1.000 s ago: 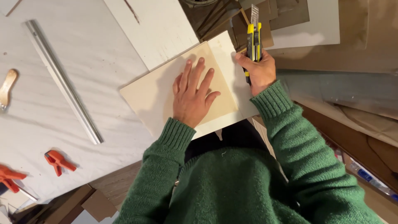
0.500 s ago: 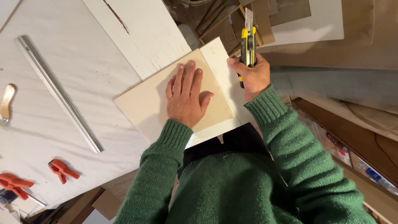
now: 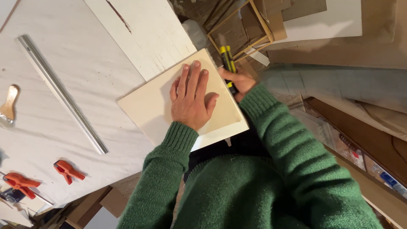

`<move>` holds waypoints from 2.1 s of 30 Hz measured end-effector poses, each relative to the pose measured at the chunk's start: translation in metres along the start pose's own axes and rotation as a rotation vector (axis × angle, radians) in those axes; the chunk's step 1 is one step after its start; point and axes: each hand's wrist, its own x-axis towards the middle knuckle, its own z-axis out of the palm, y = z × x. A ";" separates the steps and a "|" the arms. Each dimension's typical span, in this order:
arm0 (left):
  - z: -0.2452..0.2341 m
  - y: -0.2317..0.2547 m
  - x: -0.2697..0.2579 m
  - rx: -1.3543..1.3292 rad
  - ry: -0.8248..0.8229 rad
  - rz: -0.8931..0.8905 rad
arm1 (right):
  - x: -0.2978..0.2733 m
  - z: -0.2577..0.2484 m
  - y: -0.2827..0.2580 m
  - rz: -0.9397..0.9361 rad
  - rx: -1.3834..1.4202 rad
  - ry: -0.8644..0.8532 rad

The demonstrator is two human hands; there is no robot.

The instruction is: Cutting and preparing matboard for an art frame using a utility knife and straight edge.

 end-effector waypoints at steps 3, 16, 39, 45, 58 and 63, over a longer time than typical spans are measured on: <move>-0.001 0.000 -0.001 0.000 -0.009 -0.002 | -0.002 -0.005 -0.009 0.034 -0.005 -0.002; 0.003 -0.002 -0.004 0.000 -0.015 -0.006 | -0.081 -0.039 -0.083 -0.413 -0.378 0.169; -0.003 0.001 0.001 -0.063 -0.007 -0.038 | -0.131 0.071 -0.061 -0.876 -1.451 0.146; -0.003 0.001 0.001 -0.086 0.005 -0.034 | -0.126 0.081 -0.064 -0.803 -1.541 0.210; -0.006 0.003 0.003 -0.097 -0.024 -0.046 | -0.140 0.070 -0.092 -0.922 -1.509 0.024; -0.005 -0.002 0.013 -0.181 0.043 -0.051 | -0.162 0.063 -0.091 -0.752 -1.466 0.152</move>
